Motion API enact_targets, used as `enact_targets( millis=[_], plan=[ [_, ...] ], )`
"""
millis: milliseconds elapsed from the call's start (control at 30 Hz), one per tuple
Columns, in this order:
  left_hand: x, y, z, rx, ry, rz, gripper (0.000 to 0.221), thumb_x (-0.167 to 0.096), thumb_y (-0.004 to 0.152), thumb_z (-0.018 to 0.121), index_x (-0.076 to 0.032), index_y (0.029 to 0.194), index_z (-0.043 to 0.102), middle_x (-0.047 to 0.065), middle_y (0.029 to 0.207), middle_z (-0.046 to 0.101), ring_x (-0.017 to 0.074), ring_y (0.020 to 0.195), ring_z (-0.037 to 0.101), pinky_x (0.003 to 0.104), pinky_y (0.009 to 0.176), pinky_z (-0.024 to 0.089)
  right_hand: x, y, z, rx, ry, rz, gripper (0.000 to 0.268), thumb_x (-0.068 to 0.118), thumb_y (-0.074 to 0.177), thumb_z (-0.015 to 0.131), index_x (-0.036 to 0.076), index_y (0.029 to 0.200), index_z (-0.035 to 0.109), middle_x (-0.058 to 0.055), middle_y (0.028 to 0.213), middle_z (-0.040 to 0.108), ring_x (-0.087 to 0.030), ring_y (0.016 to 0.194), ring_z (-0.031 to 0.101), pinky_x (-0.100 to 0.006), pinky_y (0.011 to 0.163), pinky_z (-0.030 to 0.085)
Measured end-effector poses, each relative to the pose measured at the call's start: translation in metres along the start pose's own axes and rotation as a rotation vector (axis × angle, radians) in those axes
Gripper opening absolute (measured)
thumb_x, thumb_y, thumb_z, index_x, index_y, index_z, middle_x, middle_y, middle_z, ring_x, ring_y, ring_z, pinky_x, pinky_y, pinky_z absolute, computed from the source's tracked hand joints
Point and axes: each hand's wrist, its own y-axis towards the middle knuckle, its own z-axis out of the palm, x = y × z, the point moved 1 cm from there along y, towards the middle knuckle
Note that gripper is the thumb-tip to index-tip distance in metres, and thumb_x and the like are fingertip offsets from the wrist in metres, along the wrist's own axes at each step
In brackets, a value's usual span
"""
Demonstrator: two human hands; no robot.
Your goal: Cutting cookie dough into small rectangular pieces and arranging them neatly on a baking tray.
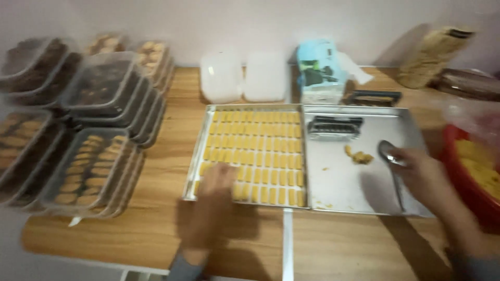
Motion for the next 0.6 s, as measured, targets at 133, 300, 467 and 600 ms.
enact_targets(
  millis=[133, 300, 467, 600],
  plan=[
    [-0.078, 0.015, 0.026, -0.118, -0.644, 0.259, 0.029, 0.007, 0.077, 0.056, 0.002, 0.105, 0.063, 0.016, 0.096, 0.060, 0.0326, 0.086, 0.056, 0.043, 0.076, 0.046, 0.024, 0.029, 0.033, 0.173, -0.222, -0.296, 0.033, 0.022, 0.088, 0.073, 0.012, 0.118, 0.064, -0.013, 0.116, 0.067, -0.031, 0.106, 0.061, -0.040, 0.094, 0.044],
    [-0.174, -0.003, 0.117, 0.099, -0.618, 0.515, 0.019, -0.020, 0.092, 0.063, -0.012, 0.107, 0.071, 0.008, 0.099, 0.056, 0.0315, 0.097, 0.055, 0.046, 0.077, 0.044, 0.072, 0.031, 0.053, 0.352, -0.485, -0.423, 0.061, 0.028, 0.090, 0.073, 0.020, 0.147, 0.055, -0.011, 0.150, 0.057, -0.041, 0.138, 0.053, -0.056, 0.107, 0.048],
    [-0.209, -0.018, 0.086, -0.016, -0.396, 0.664, 0.014, -0.008, 0.079, 0.069, -0.009, 0.092, 0.074, 0.008, 0.081, 0.067, 0.0266, 0.070, 0.060, 0.042, 0.072, 0.043, 0.066, 0.033, 0.062, 0.397, -0.745, -0.504, 0.048, 0.035, 0.101, 0.048, 0.030, 0.148, 0.044, 0.010, 0.158, 0.041, -0.035, 0.131, 0.048, -0.061, 0.091, 0.051],
    [-0.208, -0.021, 0.093, -0.072, -0.376, 0.681, 0.013, -0.006, 0.075, 0.068, -0.008, 0.088, 0.072, 0.008, 0.074, 0.065, 0.0256, 0.062, 0.057, 0.040, 0.065, 0.042, 0.052, 0.032, 0.056, 0.534, -0.722, -0.439, 0.056, 0.009, 0.101, 0.043, 0.026, 0.155, 0.036, 0.007, 0.164, 0.032, -0.039, 0.129, 0.045, -0.057, 0.084, 0.056]
  ],
)
